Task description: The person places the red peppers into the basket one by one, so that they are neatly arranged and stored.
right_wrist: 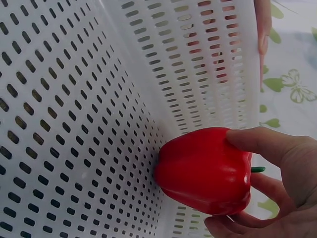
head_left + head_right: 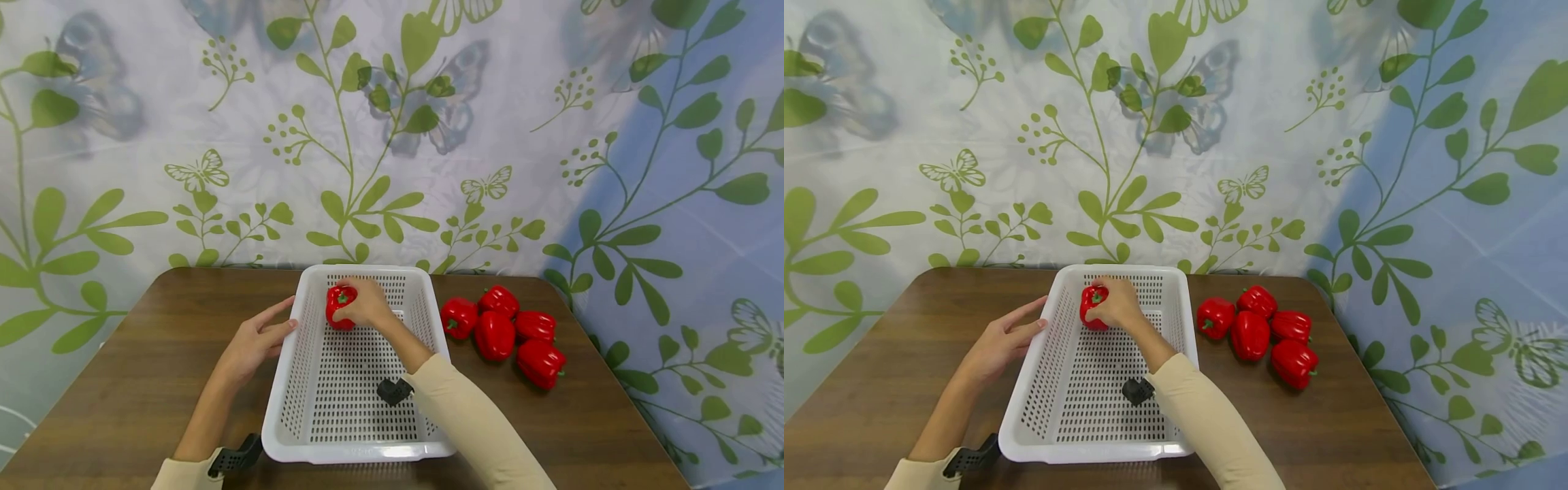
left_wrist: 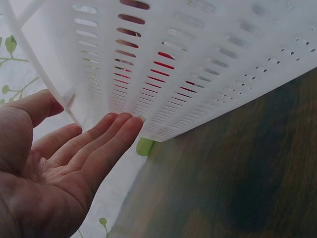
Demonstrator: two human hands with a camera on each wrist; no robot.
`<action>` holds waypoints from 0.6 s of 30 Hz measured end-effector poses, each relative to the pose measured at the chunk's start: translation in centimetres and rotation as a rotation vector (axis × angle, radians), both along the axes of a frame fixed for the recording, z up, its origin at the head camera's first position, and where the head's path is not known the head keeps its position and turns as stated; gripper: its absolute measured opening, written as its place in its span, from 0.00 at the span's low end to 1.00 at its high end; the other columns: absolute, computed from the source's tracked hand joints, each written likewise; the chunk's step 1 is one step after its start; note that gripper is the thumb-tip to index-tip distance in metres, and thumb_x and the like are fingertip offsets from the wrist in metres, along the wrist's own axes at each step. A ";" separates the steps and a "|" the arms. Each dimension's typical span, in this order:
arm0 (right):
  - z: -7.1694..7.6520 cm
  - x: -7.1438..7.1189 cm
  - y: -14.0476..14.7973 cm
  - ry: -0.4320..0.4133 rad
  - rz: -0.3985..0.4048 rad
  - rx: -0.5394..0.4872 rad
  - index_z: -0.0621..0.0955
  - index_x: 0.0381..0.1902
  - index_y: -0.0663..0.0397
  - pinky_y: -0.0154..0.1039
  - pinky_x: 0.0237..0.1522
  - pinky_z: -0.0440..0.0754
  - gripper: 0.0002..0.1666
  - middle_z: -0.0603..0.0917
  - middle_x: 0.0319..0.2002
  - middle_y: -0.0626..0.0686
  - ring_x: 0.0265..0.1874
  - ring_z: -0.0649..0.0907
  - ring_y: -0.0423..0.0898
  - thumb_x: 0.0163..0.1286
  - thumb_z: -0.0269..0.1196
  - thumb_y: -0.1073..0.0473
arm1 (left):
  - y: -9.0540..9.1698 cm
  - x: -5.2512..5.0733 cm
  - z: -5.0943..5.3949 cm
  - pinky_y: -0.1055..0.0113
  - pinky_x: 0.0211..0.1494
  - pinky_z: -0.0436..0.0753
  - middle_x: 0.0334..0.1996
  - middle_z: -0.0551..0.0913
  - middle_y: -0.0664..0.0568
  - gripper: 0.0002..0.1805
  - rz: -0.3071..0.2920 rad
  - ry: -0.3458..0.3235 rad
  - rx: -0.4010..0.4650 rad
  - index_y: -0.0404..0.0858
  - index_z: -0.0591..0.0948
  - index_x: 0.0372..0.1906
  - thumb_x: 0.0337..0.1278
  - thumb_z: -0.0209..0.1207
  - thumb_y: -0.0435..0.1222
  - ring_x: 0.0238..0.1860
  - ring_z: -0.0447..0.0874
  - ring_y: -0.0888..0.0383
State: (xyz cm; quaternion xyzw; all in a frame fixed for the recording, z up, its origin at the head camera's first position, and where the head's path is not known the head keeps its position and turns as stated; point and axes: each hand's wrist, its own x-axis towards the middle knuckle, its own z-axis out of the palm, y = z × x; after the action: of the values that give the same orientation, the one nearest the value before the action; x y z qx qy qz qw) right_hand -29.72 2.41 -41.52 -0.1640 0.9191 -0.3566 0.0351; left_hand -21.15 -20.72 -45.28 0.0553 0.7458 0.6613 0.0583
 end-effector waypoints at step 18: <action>1.1 -0.8 -0.1 -0.073 -0.002 -0.022 0.79 0.65 0.47 0.49 0.54 0.85 0.38 0.79 0.61 0.58 0.59 0.76 0.54 0.54 0.75 0.61 | -0.2 -0.8 1.5 0.49 0.54 0.87 0.63 0.79 0.33 0.36 -0.008 -0.050 0.018 0.48 0.63 0.79 0.71 0.61 0.47 0.54 0.88 0.44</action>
State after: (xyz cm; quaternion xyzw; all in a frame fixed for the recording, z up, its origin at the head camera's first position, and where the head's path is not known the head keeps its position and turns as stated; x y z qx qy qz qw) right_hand -30.50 2.28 -40.38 -0.1502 0.9135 -0.3722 0.0665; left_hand -21.94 -20.87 -43.77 0.0425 0.7378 0.6690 0.0789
